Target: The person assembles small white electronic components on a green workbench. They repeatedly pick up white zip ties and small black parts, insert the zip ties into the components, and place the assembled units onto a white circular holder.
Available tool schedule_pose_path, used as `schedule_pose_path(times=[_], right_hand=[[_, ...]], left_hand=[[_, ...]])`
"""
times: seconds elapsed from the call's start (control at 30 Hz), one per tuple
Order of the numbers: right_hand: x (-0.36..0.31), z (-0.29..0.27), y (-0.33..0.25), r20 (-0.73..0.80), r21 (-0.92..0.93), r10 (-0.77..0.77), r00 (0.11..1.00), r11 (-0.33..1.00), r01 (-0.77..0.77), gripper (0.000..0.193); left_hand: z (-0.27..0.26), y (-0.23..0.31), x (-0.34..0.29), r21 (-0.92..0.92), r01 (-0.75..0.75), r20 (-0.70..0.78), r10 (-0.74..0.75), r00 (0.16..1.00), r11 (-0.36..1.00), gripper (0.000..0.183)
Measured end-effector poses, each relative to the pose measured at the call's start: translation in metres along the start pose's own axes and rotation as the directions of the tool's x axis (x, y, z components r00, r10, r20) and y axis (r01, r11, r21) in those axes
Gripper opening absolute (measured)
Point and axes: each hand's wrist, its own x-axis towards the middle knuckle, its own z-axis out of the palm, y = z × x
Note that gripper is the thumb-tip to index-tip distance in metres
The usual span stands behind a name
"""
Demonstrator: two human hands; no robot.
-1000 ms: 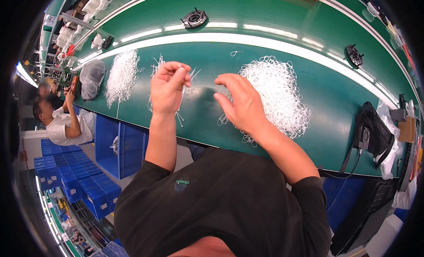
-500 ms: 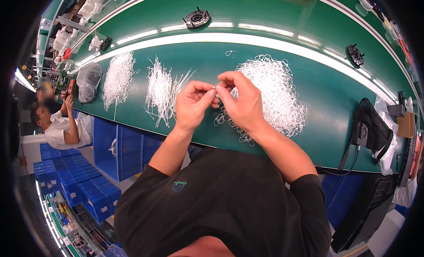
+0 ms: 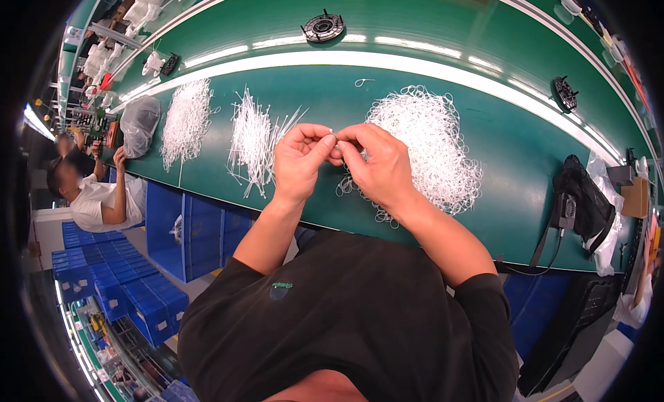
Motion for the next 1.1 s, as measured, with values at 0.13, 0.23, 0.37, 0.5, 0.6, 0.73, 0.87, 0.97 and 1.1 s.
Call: schedule_pose_path(times=[0.13,0.23,0.37,0.5,0.6,0.73,0.87,0.97,1.1], right_hand=[[-0.001,0.000,0.001,-0.009,0.026,0.015,1.000,1.000,-0.014,0.007],[-0.001,0.000,0.002,-0.006,0.025,0.015,1.000,1.000,-0.015,0.006],[-0.001,-0.001,0.001,0.008,0.013,0.017,1.000,1.000,-0.017,0.006],[-0.001,-0.001,0.002,0.031,-0.019,0.017,0.999,1.000,-0.017,0.006],[-0.001,0.000,0.002,0.018,0.001,0.034,0.999,0.999,-0.034,0.007],[-0.002,0.000,0.000,-0.001,0.039,0.089,0.996,0.995,-0.089,0.011],[-0.004,-0.002,0.002,0.035,0.031,0.110,0.993,0.993,-0.111,0.012],[-0.005,-0.002,0.001,0.051,0.023,0.129,0.990,0.991,-0.130,0.012],[-0.004,-0.004,0.001,0.065,0.018,0.135,0.989,0.990,-0.137,0.013]], left_hand=[[-0.001,-0.003,-0.001,-0.011,0.005,0.005,-0.005,1.000,1.000,0.014],[-0.002,-0.005,0.000,-0.015,0.003,0.010,-0.003,1.000,1.000,0.014],[-0.002,-0.005,-0.001,-0.005,0.011,0.006,-0.011,1.000,1.000,0.014],[-0.001,-0.006,-0.002,0.015,0.004,0.007,-0.004,1.000,1.000,0.013],[-0.002,-0.009,-0.006,0.121,-0.026,0.051,0.020,0.998,0.992,0.012],[0.000,-0.011,-0.005,0.053,0.016,0.044,-0.019,0.999,0.998,0.011],[0.002,-0.012,-0.005,0.008,0.033,0.026,-0.033,0.999,0.999,0.011],[0.002,-0.012,-0.006,0.049,0.021,0.046,-0.023,0.999,0.999,0.011],[-0.001,-0.008,-0.006,0.159,0.007,0.108,-0.025,0.994,0.987,0.012]])
